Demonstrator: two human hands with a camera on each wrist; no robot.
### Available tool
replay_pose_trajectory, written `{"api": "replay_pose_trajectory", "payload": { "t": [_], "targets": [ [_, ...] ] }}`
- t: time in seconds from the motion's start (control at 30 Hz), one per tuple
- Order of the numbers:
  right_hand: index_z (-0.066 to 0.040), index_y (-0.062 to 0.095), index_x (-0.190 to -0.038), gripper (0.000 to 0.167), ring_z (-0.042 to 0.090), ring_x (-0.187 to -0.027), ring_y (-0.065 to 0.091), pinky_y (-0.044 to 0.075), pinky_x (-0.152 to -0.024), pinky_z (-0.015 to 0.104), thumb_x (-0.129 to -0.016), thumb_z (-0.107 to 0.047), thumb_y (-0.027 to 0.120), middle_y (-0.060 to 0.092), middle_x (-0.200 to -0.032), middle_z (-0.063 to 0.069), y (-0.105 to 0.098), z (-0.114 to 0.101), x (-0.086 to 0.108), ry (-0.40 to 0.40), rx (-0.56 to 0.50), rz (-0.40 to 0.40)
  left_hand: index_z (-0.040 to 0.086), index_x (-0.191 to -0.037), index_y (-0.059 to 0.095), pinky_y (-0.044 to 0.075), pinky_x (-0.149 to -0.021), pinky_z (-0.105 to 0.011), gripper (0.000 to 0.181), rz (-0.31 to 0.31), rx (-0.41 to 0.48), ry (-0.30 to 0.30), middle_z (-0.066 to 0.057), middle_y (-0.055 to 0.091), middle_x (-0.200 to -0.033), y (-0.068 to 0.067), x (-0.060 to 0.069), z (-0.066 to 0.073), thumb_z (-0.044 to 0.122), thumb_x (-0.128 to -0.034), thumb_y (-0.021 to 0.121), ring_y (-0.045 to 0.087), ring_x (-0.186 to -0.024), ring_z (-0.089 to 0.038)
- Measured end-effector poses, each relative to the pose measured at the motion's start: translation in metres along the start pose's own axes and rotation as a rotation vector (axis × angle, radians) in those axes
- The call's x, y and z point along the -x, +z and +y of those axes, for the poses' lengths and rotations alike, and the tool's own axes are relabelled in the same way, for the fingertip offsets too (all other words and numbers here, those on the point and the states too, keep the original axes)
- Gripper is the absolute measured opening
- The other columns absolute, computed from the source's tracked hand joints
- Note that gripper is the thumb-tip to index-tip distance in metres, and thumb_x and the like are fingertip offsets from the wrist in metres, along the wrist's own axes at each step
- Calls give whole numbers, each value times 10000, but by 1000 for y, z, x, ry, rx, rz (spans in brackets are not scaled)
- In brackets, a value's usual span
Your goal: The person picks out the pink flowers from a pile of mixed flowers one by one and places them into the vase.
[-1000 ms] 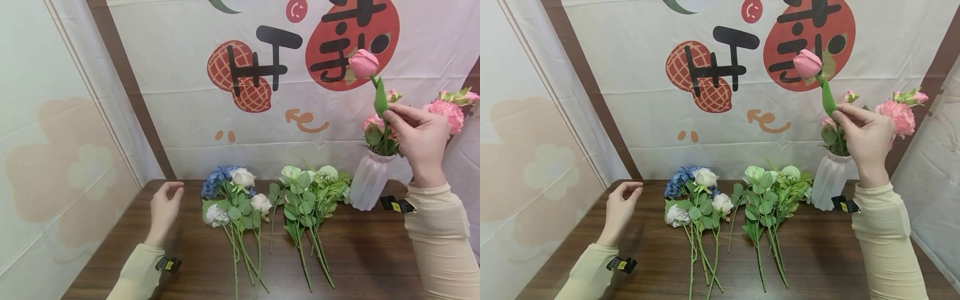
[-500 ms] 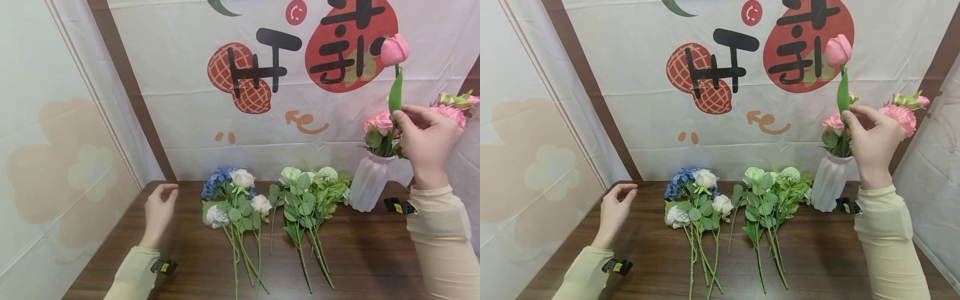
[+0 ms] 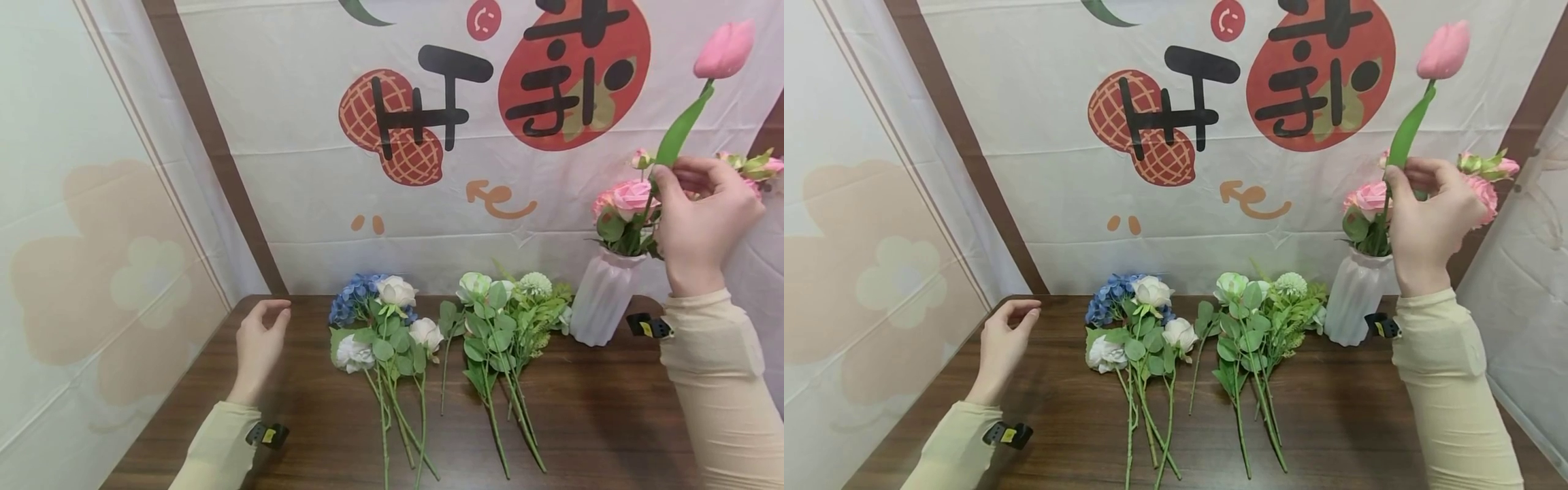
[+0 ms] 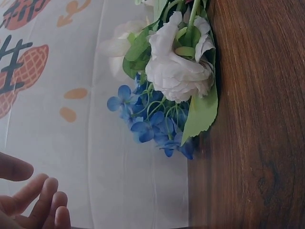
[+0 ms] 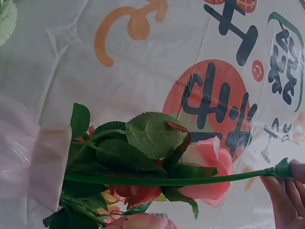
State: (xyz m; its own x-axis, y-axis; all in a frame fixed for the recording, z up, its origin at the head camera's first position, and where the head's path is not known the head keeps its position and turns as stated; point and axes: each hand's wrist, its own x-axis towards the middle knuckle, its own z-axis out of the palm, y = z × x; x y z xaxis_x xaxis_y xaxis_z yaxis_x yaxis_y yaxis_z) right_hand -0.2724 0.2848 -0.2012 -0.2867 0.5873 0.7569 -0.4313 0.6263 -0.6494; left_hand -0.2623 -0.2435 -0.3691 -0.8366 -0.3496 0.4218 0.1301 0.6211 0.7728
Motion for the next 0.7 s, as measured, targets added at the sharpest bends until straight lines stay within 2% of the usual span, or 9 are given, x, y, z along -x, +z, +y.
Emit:
{"api": "replay_pose_trajectory", "payload": {
  "t": [0.23,0.37,0.5,0.6,0.7],
  "targets": [
    [-202,746,-924,169,-125,-706,591,430,-678,75,-793,-309,756,614,-762,-284,1,0,3,-16,-3,3,86,-1119,644,421,-740,-303,231,-15,8,-1,-105,676,-1075,1,1,-1,205,-956,531,584,-922,-204],
    [-217,740,-914,159,-137,-711,578,411,-680,83,-791,-317,755,660,-795,-219,1,6,7,-30,4,17,83,-1126,640,418,-756,-311,239,-22,15,-3,-112,669,-1080,1,2,0,212,-960,527,579,-934,-210],
    [-207,732,-914,175,-178,-707,542,401,-783,99,-789,-329,752,682,-811,-177,-1,10,9,-51,55,48,84,-1121,643,420,-738,-293,234,-18,8,-2,-111,674,-1074,1,2,0,208,-957,531,583,-919,-204],
    [-228,701,-911,173,-220,-693,497,390,-860,124,-793,-346,744,607,-770,-261,-2,11,6,-83,90,67,93,-1106,652,421,-711,-272,221,-3,-4,4,-100,684,-1055,1,1,0,205,-951,542,583,-883,-185],
    [-268,667,-900,159,-236,-688,481,412,-813,88,-799,-372,735,541,-779,-308,-4,12,2,-139,90,96,90,-1099,656,417,-706,-267,216,4,-11,15,-104,686,-1043,1,1,-1,201,-949,547,575,-863,-171]
  ]
}}
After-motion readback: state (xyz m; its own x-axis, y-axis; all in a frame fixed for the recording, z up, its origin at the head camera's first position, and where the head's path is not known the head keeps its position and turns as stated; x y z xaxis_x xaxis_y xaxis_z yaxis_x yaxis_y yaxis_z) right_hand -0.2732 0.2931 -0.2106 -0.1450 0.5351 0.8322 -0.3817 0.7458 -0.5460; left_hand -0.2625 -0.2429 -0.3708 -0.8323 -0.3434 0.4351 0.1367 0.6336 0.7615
